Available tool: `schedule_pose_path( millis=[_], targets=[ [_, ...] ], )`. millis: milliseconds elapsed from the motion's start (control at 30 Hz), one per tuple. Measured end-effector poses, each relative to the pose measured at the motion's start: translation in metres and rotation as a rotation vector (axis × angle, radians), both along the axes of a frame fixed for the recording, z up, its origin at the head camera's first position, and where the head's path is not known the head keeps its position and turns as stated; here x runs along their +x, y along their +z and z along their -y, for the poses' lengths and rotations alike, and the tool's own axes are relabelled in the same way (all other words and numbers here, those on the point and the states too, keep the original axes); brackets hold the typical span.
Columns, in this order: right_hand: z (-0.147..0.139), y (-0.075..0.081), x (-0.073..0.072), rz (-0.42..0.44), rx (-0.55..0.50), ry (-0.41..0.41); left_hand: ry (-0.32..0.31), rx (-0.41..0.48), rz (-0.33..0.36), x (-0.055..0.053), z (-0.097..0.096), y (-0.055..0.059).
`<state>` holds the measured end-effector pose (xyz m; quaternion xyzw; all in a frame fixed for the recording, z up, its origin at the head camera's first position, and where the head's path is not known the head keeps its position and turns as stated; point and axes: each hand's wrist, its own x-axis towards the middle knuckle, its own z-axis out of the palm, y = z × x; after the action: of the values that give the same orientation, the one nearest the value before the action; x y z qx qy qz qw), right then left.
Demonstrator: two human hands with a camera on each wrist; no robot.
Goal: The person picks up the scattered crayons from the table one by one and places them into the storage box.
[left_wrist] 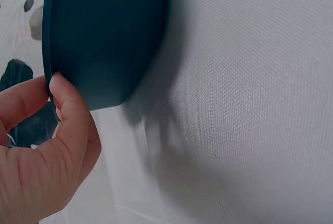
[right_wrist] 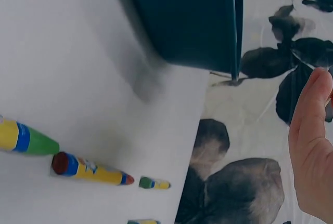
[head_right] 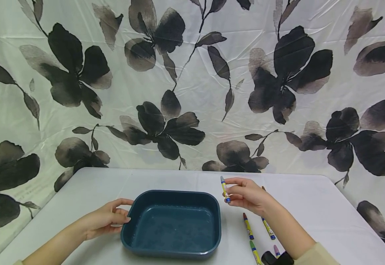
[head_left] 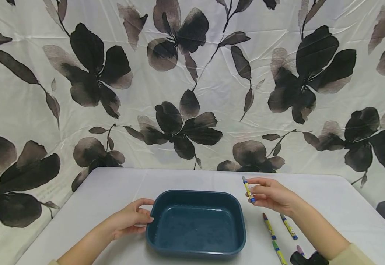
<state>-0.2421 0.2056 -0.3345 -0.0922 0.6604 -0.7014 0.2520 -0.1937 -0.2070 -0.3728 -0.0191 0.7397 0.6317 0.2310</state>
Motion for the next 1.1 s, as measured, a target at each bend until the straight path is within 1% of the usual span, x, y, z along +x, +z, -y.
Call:
schedule_pose_path(
  millis=[167, 433, 667, 1100],
  targets=[
    [0.01, -0.002, 0.002, 0.004, 0.008, 0.013, -0.026, 0.02, -0.002, -0.001, 0.001, 0.0],
    [0.031, -0.006, 0.009, 0.033, 0.009, 0.036, -0.034, 0.028, -0.004, -0.002, 0.001, -0.002],
    [0.053, -0.012, 0.013, 0.075, -0.018, 0.06, -0.034, 0.033, -0.007, -0.002, 0.002, -0.002],
    [0.086, -0.027, 0.016, 0.099, 0.013, 0.06, -0.019, 0.039, 0.003, -0.001, 0.001, -0.001]
  ],
)
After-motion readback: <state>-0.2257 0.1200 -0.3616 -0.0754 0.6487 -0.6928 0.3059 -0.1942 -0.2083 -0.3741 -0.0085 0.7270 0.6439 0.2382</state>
